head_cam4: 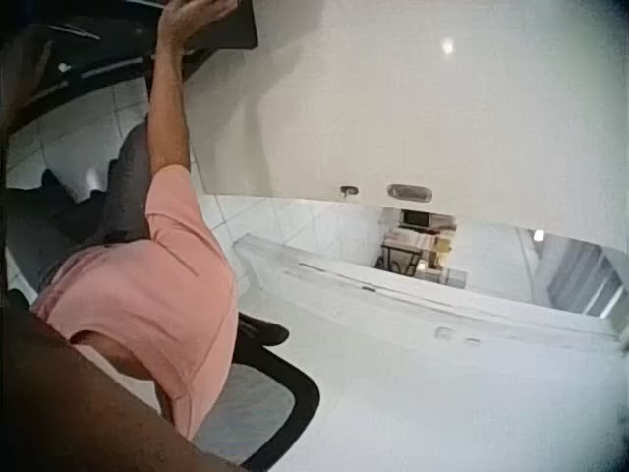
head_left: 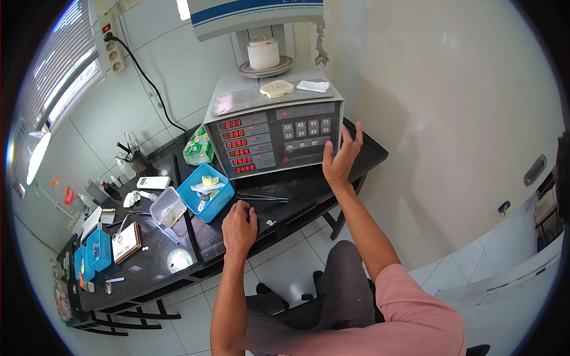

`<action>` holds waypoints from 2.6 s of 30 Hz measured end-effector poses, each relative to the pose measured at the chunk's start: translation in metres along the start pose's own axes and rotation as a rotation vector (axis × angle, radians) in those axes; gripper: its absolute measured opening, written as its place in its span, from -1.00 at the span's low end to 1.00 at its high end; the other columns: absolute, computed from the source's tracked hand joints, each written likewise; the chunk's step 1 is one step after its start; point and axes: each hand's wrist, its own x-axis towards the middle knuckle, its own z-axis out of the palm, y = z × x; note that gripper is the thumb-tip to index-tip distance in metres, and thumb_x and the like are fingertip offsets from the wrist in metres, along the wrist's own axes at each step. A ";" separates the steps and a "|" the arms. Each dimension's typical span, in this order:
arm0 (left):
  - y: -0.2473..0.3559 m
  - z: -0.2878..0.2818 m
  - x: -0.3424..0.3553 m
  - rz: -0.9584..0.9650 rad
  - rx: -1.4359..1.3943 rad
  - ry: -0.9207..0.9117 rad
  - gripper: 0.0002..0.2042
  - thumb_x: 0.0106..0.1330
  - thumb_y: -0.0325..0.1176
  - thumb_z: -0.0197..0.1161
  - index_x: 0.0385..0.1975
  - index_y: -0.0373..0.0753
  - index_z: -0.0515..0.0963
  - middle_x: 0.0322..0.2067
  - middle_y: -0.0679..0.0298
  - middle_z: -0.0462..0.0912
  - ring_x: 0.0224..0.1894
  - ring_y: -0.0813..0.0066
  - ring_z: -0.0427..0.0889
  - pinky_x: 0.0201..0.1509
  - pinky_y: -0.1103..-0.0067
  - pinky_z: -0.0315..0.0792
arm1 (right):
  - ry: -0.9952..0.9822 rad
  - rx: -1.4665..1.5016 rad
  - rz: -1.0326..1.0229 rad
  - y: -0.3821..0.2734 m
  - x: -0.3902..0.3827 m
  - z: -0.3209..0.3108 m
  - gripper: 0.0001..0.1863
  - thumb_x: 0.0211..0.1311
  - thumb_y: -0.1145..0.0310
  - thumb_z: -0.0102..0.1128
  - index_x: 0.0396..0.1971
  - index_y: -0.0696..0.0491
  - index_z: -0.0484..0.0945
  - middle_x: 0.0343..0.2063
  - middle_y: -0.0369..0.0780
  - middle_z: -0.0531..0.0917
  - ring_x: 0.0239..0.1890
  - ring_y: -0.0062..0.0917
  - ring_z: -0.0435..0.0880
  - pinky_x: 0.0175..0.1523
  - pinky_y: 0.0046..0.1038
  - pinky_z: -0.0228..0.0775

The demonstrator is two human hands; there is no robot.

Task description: The recorder applies staining liquids to a dental crown model using a microbrush and then places the model on a ceramic tray into a porcelain furnace.

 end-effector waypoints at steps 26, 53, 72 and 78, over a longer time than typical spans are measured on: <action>-0.001 -0.002 -0.004 -0.049 0.069 0.018 -0.88 0.27 -0.40 0.25 -0.37 -0.31 0.49 -0.54 0.10 0.56 -0.48 0.04 0.59 -0.36 0.22 0.42 | -0.129 0.087 -0.024 0.003 -0.009 0.001 -0.52 0.21 0.49 0.15 0.18 0.05 0.52 0.32 0.12 0.31 0.23 -0.01 0.47 0.27 -0.13 0.36; -0.002 0.000 -0.003 -0.028 0.063 0.048 -0.88 0.28 -0.39 0.24 -0.38 -0.30 0.49 -0.55 0.12 0.52 -0.50 0.07 0.56 -0.39 0.24 0.39 | -0.213 0.360 0.443 0.015 -0.009 0.017 -0.53 0.41 0.28 0.00 0.24 0.17 0.37 -0.03 0.04 0.65 0.02 -0.10 0.66 0.14 -0.24 0.42; 0.001 0.002 -0.003 -0.057 0.115 0.006 -0.85 0.26 -0.37 0.27 -0.31 -0.30 0.49 -0.53 0.09 0.56 -0.46 0.05 0.60 -0.36 0.23 0.43 | -0.068 0.387 0.451 0.020 -0.002 0.032 -0.49 0.28 0.10 0.29 0.03 0.20 0.49 -0.18 0.00 0.70 -0.09 -0.16 0.70 0.03 -0.28 0.47; 0.003 0.001 -0.002 -0.083 0.131 -0.013 -0.84 0.26 -0.37 0.27 -0.30 -0.31 0.49 -0.52 0.09 0.57 -0.47 0.06 0.61 -0.35 0.24 0.44 | -0.071 0.398 0.466 0.017 0.001 0.031 -0.49 0.27 0.11 0.31 0.01 0.21 0.49 -0.19 -0.02 0.70 -0.11 -0.20 0.71 0.03 -0.29 0.47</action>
